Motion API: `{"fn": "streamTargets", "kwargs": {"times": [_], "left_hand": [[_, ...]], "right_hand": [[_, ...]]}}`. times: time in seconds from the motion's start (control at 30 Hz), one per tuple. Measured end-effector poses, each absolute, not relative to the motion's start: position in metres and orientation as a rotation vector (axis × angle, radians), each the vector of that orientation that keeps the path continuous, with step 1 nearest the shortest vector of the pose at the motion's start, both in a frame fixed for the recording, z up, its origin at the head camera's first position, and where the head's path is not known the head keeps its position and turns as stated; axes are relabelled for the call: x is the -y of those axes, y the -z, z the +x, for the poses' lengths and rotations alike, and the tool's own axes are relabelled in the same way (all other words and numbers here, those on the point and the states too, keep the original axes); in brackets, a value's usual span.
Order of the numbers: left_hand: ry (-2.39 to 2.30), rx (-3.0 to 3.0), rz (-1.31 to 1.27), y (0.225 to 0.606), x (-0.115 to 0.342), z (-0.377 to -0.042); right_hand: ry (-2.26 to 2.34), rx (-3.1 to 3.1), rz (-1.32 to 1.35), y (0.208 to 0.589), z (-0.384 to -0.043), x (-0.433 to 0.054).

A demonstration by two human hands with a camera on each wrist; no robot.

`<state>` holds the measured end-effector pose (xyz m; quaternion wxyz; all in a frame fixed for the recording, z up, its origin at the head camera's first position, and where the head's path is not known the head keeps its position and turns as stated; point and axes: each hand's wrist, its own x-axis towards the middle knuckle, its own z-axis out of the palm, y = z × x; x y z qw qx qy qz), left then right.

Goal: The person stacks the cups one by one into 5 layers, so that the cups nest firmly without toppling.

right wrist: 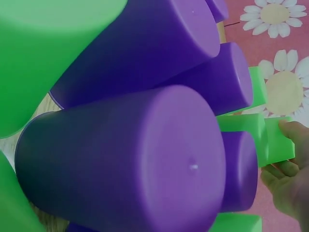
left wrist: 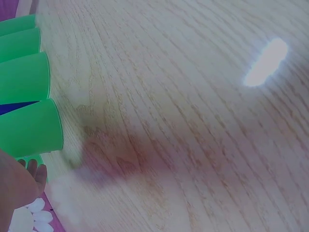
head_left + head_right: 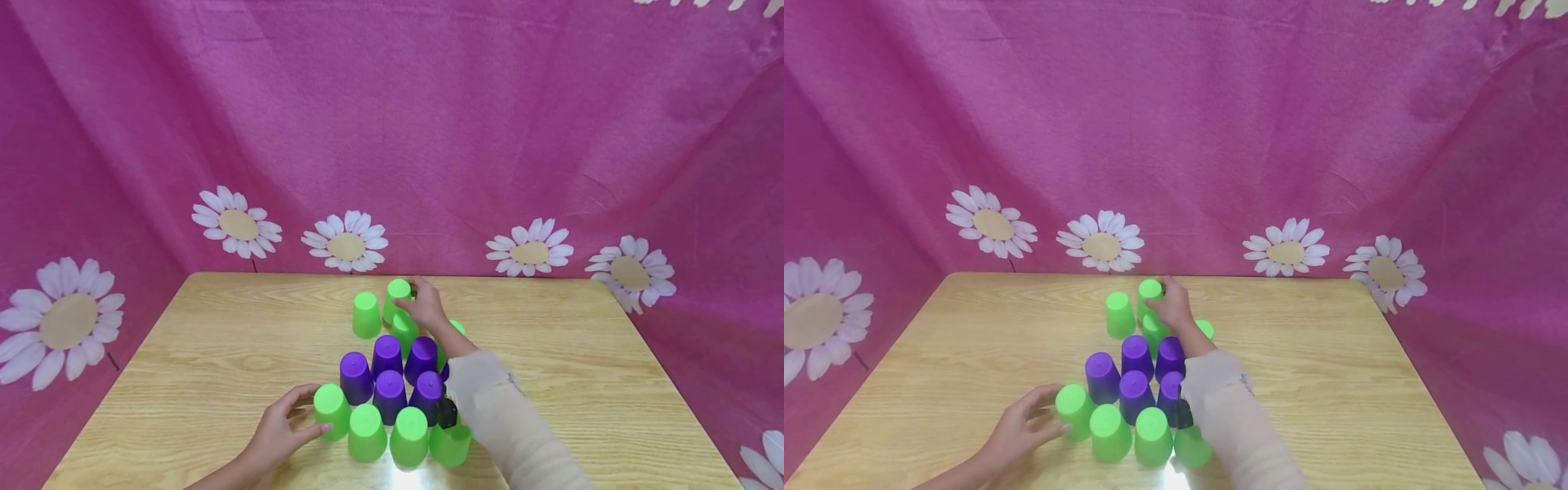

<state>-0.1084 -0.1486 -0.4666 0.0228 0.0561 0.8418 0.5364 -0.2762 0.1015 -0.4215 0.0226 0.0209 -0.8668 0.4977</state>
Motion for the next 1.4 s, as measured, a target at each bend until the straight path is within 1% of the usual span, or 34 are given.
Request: {"fn": "streamTargets", "kwargs": {"times": [0.4,0.67,0.9,1.07,1.17,1.23,1.33,1.37,1.4], "left_hand": [[-1.664,-2.583,0.159,0.466,0.148,-0.105],[-1.656,-2.605,0.171,0.466,0.148,-0.106],[-1.667,-2.593,0.162,0.469,0.149,-0.106],[-1.672,-2.598,0.151,0.469,0.149,-0.106],[-1.673,-2.604,0.155,0.470,0.149,-0.105],[-1.667,-2.605,0.161,0.470,0.149,-0.105],[-1.655,-2.603,0.167,0.470,0.149,-0.106],[-1.656,-2.602,0.170,0.470,0.149,-0.106],[-1.657,-2.603,0.170,0.471,0.148,-0.106]], "right_hand": [[-1.448,2.747,0.089,0.426,-0.277,-0.091],[-1.473,2.758,0.044,0.428,-0.276,-0.089],[-1.407,2.786,0.118,0.429,-0.274,-0.087],[-1.423,2.818,0.120,0.427,-0.274,-0.084],[-1.396,2.802,0.180,0.437,-0.279,-0.086],[-1.356,2.773,0.250,0.459,-0.295,-0.091],[-1.309,2.789,0.265,0.488,-0.316,-0.095],[-1.280,2.788,0.284,0.488,-0.314,-0.097],[-1.286,2.801,0.286,0.499,-0.324,-0.098]]}}
